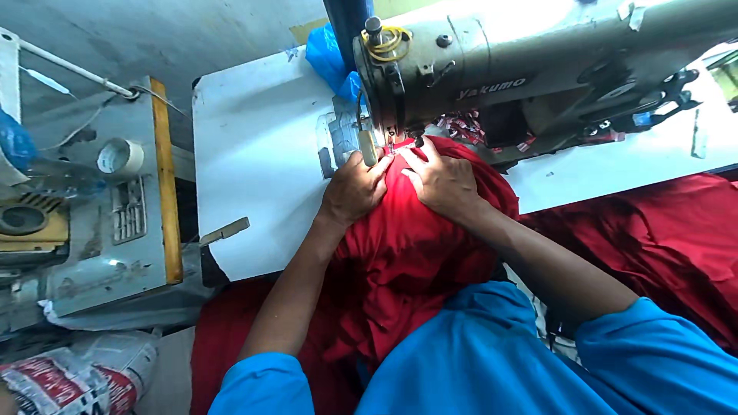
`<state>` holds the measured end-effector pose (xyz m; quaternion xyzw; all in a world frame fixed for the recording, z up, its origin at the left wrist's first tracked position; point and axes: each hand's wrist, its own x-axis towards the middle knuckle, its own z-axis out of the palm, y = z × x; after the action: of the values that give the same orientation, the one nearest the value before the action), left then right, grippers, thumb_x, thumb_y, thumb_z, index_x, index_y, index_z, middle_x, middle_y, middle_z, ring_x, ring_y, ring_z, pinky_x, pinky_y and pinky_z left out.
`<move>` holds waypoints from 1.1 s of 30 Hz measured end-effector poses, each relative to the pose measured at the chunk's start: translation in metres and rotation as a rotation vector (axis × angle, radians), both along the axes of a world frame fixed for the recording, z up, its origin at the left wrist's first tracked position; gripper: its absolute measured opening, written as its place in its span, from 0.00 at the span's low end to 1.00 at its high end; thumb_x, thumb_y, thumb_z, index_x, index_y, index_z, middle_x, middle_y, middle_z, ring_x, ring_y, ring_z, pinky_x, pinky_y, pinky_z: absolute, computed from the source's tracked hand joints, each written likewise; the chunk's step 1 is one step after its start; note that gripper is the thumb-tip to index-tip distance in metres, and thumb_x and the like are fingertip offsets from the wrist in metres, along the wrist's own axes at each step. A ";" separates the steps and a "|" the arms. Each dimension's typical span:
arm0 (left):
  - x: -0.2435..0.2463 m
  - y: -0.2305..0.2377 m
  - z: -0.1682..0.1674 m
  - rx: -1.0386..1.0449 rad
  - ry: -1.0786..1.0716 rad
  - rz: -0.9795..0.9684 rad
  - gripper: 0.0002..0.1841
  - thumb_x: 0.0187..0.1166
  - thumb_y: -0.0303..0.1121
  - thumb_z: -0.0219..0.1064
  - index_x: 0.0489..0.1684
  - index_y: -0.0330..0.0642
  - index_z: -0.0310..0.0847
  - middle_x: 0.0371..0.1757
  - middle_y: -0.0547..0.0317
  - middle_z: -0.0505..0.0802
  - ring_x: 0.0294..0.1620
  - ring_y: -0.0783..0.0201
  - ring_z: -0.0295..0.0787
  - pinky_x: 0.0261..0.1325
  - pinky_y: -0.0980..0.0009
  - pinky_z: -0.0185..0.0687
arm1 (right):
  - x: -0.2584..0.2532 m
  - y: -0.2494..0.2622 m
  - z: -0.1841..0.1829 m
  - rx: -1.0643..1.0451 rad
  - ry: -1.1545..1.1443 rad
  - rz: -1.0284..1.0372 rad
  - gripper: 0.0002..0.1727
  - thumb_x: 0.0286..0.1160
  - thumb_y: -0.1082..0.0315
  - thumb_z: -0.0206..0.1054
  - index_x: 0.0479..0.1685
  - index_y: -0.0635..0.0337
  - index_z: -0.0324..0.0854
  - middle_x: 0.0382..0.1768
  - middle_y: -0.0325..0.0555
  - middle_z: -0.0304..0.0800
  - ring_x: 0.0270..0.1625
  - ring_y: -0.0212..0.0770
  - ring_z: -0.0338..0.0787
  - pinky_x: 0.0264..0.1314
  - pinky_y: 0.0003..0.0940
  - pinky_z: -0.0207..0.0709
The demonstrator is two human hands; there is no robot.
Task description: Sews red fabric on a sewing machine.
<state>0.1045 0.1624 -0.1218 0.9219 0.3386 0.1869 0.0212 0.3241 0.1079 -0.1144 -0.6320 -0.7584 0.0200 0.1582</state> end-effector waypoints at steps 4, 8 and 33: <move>0.000 0.000 -0.001 0.026 -0.004 -0.003 0.23 0.85 0.39 0.52 0.74 0.50 0.85 0.73 0.53 0.88 0.71 0.53 0.85 0.70 0.59 0.80 | 0.001 0.001 -0.001 0.009 0.005 0.008 0.24 0.88 0.49 0.54 0.78 0.36 0.81 0.76 0.54 0.80 0.30 0.49 0.89 0.26 0.49 0.79; 0.001 0.000 -0.003 0.058 -0.002 0.010 0.22 0.84 0.38 0.53 0.71 0.49 0.87 0.72 0.53 0.89 0.69 0.52 0.86 0.67 0.58 0.82 | 0.001 0.001 -0.004 0.040 0.027 0.009 0.24 0.87 0.50 0.55 0.78 0.37 0.82 0.76 0.50 0.80 0.29 0.48 0.88 0.26 0.49 0.79; 0.003 0.000 -0.006 0.073 -0.011 0.026 0.22 0.84 0.38 0.53 0.69 0.50 0.88 0.71 0.55 0.90 0.67 0.53 0.86 0.66 0.59 0.82 | 0.002 0.000 0.000 -0.005 0.000 0.002 0.25 0.86 0.50 0.55 0.79 0.35 0.80 0.77 0.49 0.79 0.31 0.49 0.89 0.27 0.49 0.79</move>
<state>0.1077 0.1621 -0.1280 0.9165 0.3435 0.2047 -0.0132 0.3257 0.1079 -0.1147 -0.6316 -0.7590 0.0220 0.1567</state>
